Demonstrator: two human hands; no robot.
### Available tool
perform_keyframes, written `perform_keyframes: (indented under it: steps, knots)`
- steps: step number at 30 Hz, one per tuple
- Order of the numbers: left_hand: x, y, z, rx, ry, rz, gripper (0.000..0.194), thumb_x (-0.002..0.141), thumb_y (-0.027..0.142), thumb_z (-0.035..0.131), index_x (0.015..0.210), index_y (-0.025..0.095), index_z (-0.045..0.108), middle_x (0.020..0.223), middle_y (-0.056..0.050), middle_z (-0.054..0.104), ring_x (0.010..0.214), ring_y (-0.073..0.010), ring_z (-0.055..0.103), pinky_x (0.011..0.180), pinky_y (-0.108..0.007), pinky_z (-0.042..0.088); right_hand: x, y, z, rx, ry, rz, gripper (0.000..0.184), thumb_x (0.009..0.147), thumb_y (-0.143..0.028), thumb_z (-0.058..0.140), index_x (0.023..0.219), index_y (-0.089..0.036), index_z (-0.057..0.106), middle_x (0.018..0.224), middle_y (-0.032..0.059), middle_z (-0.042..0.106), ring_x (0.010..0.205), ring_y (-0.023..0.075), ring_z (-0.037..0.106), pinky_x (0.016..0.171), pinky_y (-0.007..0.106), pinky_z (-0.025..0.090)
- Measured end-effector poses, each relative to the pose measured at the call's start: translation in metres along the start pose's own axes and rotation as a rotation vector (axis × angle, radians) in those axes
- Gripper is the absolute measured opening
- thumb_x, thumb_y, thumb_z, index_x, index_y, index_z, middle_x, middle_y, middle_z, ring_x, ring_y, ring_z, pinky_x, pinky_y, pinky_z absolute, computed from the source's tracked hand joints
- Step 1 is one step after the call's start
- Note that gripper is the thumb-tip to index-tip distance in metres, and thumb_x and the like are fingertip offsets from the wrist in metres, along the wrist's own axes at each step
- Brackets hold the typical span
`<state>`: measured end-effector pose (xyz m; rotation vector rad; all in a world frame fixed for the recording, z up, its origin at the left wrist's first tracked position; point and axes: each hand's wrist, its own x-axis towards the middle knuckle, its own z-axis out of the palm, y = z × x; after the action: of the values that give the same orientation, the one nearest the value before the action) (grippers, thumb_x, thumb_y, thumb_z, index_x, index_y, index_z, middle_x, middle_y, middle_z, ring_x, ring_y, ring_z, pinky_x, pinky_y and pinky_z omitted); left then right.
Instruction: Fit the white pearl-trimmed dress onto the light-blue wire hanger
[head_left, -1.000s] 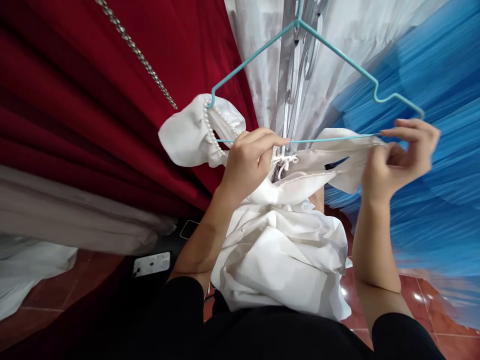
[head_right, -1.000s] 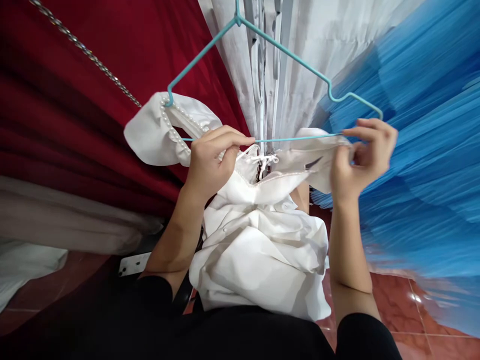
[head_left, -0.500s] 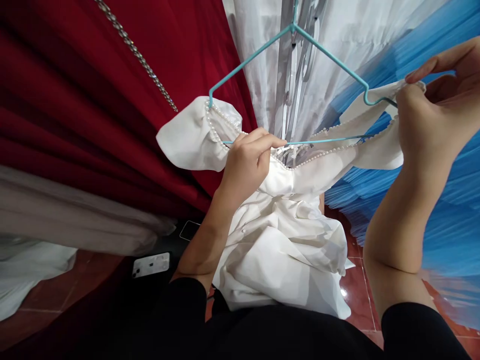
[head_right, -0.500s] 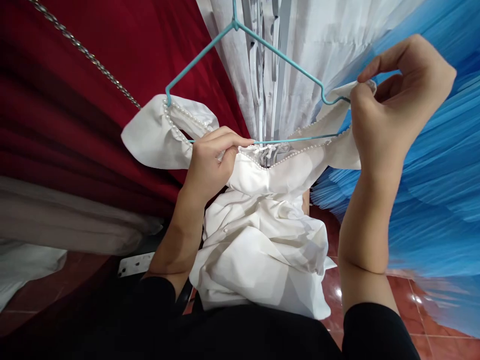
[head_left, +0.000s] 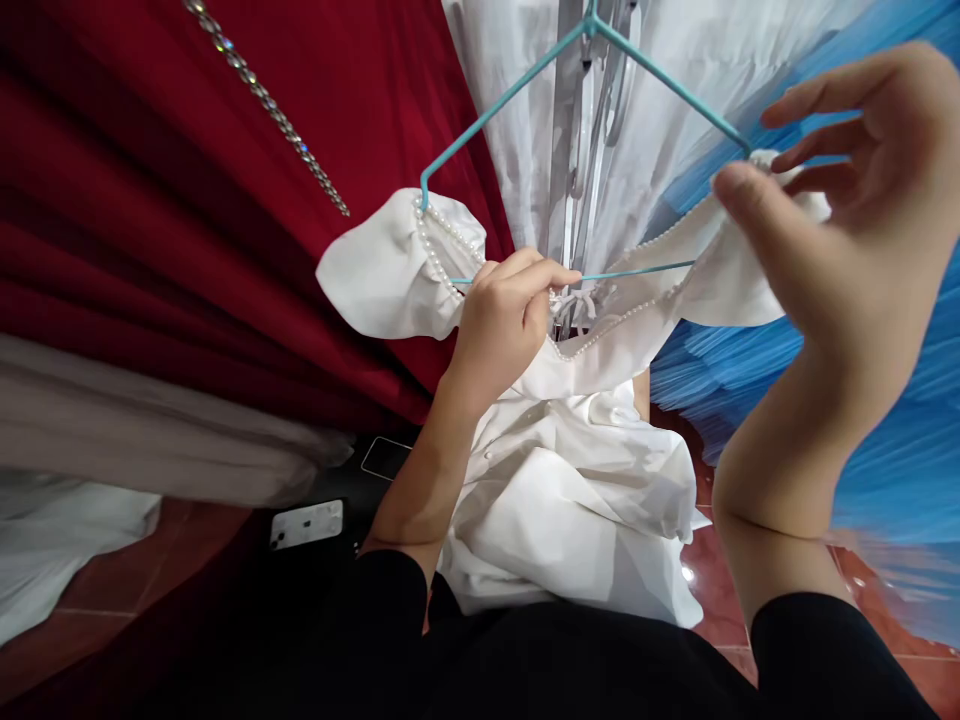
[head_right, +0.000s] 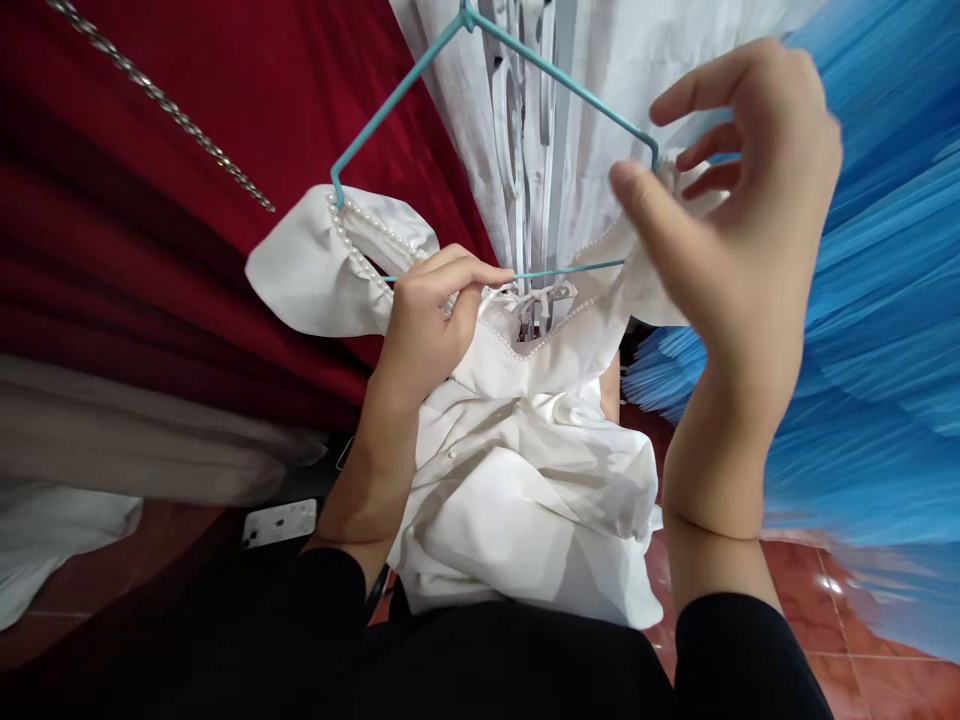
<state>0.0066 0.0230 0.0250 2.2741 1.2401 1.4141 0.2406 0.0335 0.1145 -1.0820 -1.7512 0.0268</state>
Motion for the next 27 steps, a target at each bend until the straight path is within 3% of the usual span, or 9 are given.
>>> perform_keyframes:
  steps: [2,3,7,11,15,19,21,23,27]
  knots:
    - [0.0,-0.001,0.0,0.026,0.004,0.004,0.033,0.096,0.002,0.047,0.102,0.022,0.073,0.098,-0.003,0.073,0.093,-0.0198,0.067,0.088,-0.039,0.047,-0.015,-0.018,0.006,-0.061,-0.015,-0.115,0.037,0.083,-0.036,0.077,0.115,-0.017,0.07,0.119,0.0117,0.063,0.113,0.0247,0.059,0.083,0.034,0.052]
    - [0.0,-0.002,-0.001,0.028,0.004,0.008,0.033,0.097,0.003,0.047,0.102,0.022,0.073,0.099,-0.003,0.073,0.094,-0.0198,0.068,0.09,-0.039,0.047,-0.024,-0.023,0.011,-0.031,-0.095,-0.138,0.04,0.084,-0.039,0.076,0.118,-0.019,0.068,0.121,0.0109,0.062,0.111,0.0238,0.06,0.081,0.034,0.053]
    - [-0.002,-0.006,-0.002,0.025,0.009,0.035,0.03,0.099,0.009,0.049,0.107,0.025,0.073,0.104,-0.002,0.074,0.1,-0.0197,0.068,0.096,-0.041,0.047,-0.057,-0.008,0.045,0.099,-0.357,-0.05,0.037,0.089,-0.047,0.07,0.122,-0.031,0.065,0.115,0.0046,0.064,0.074,0.0124,0.057,0.068,0.032,0.056]
    - [-0.009,-0.015,0.003,0.046,0.118,0.073,0.027,0.1,0.016,0.052,0.11,0.029,0.073,0.111,-0.001,0.074,0.109,-0.0213,0.067,0.109,-0.047,0.044,-0.079,0.026,0.082,0.144,-0.164,-0.038,0.03,0.095,-0.04,0.061,0.124,-0.032,0.065,0.106,0.0036,0.062,0.067,0.0105,0.049,0.061,0.029,0.052]
    - [-0.014,-0.027,0.002,0.02,0.449,0.014,0.019,0.101,0.031,0.056,0.115,0.029,0.069,0.137,-0.006,0.058,0.138,-0.0287,0.049,0.118,-0.052,0.038,-0.088,0.034,0.1,0.201,-0.024,-0.041,0.027,0.097,-0.036,0.057,0.121,-0.032,0.068,0.105,0.0031,0.061,0.075,0.0124,0.054,0.062,0.028,0.05]
    - [-0.004,-0.045,-0.015,0.147,0.758,0.069,0.026,0.095,0.027,0.066,0.121,0.027,0.069,0.138,-0.007,0.053,0.137,-0.029,0.046,0.12,-0.05,0.036,-0.09,0.025,0.109,0.228,0.042,0.005,0.025,0.098,-0.031,0.053,0.116,-0.033,0.071,0.1,0.0023,0.058,0.068,0.0106,0.05,0.062,0.029,0.049]
    - [0.003,-0.059,-0.028,0.15,0.793,0.12,0.02,0.097,0.026,0.064,0.116,0.025,0.071,0.125,-0.005,0.062,0.125,-0.0242,0.055,0.114,-0.048,0.043,-0.091,0.022,0.111,0.235,0.068,0.011,0.024,0.098,-0.03,0.054,0.113,-0.033,0.072,0.098,0.0027,0.057,0.071,0.0117,0.052,0.063,0.03,0.05]
    - [0.008,-0.074,-0.042,0.091,0.748,0.139,0.016,0.102,0.027,0.057,0.108,0.023,0.071,0.11,-0.001,0.068,0.112,-0.0193,0.062,0.107,-0.046,0.049,-0.091,0.022,0.11,0.237,0.073,0.003,0.024,0.097,-0.029,0.054,0.113,-0.034,0.072,0.099,0.0032,0.058,0.074,0.0126,0.054,0.064,0.03,0.05]
    - [0.012,-0.098,-0.072,0.037,0.75,0.096,0.017,0.101,0.024,0.054,0.1,0.026,0.072,0.097,0.004,0.072,0.098,-0.0183,0.066,0.096,-0.045,0.051,-0.09,0.03,0.106,0.233,0.043,-0.008,0.027,0.097,-0.029,0.053,0.114,-0.035,0.073,0.101,0.0034,0.059,0.076,0.0131,0.056,0.066,0.032,0.052]
